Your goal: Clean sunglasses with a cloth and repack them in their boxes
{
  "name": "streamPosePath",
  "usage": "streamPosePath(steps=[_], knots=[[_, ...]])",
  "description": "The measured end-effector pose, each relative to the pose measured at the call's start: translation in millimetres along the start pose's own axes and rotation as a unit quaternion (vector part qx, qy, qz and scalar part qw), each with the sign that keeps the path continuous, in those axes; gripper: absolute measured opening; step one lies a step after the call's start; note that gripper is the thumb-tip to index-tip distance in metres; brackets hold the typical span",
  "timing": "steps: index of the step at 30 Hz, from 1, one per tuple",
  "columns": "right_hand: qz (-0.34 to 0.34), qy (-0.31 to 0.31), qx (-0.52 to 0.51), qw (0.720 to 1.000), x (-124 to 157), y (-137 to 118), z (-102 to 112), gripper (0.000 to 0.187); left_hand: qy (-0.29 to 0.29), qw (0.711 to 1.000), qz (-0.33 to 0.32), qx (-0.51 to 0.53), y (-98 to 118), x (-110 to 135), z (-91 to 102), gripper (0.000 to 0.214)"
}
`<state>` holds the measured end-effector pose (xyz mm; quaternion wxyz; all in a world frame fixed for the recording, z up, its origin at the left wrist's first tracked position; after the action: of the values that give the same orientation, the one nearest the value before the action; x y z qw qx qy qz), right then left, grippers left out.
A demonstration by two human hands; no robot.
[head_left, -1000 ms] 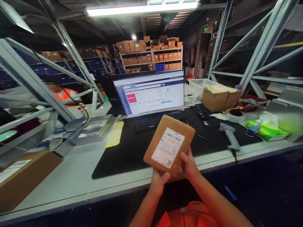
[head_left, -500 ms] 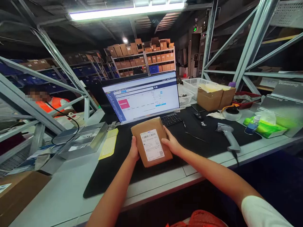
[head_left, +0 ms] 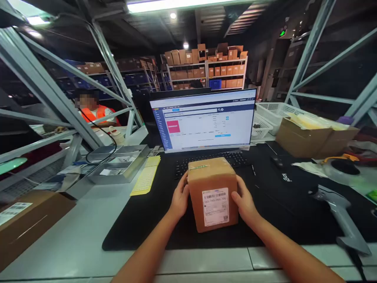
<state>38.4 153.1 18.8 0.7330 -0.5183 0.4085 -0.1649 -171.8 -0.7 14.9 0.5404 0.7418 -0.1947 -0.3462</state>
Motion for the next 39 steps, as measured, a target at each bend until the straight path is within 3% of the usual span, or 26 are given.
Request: streamPosePath(steps=[3, 6, 11, 18, 24, 29, 39], knots=[[-0.009, 0.009, 0.023, 1.0, 2.1, -8.2, 6.4, 0.063, -0.051, 0.993, -0.066, -0.082, 16.0, -0.6, 5.7, 0.067], [-0.005, -0.006, 0.023, 1.0, 4.6, -14.7, 12.5, 0.066, -0.088, 0.978, -0.115, -0.152, 30.3, 1.0, 12.5, 0.063], [-0.018, -0.055, 0.01, 0.998, -0.3, -23.5, 20.8, 0.072, -0.099, 0.952, -0.163, -0.239, 45.4, 1.9, 17.2, 0.067], [-0.04, -0.122, 0.047, 0.991, -14.5, -31.3, 32.1, 0.073, -0.133, 0.958, -0.1, -0.233, 45.0, -1.5, 14.8, 0.075], [-0.001, -0.12, 0.113, 0.986, -16.6, -30.1, 33.6, 0.075, -0.157, 0.966, -0.035, -0.202, 41.9, -7.6, 19.7, 0.079], [0.022, -0.111, 0.129, 0.985, -14.8, -28.4, 31.9, 0.077, -0.162, 0.968, -0.017, -0.19, 43.9, -7.4, 19.2, 0.076], [0.025, -0.119, 0.112, 0.986, -9.1, -16.7, 27.6, 0.082, -0.217, 0.951, 0.016, -0.222, 69.3, 3.6, 14.1, 0.084]])
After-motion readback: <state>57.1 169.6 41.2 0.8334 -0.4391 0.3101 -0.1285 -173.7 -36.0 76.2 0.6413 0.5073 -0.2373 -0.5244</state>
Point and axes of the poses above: each hand's wrist, its own x-axis away from the middle knuckle, its own z-axis out of the back of the hand, y = z × x, the point moved 1 cm from there along -x, towards the middle knuckle, and after that the axes turned 6 degrees about x, right-handed, at the moved point
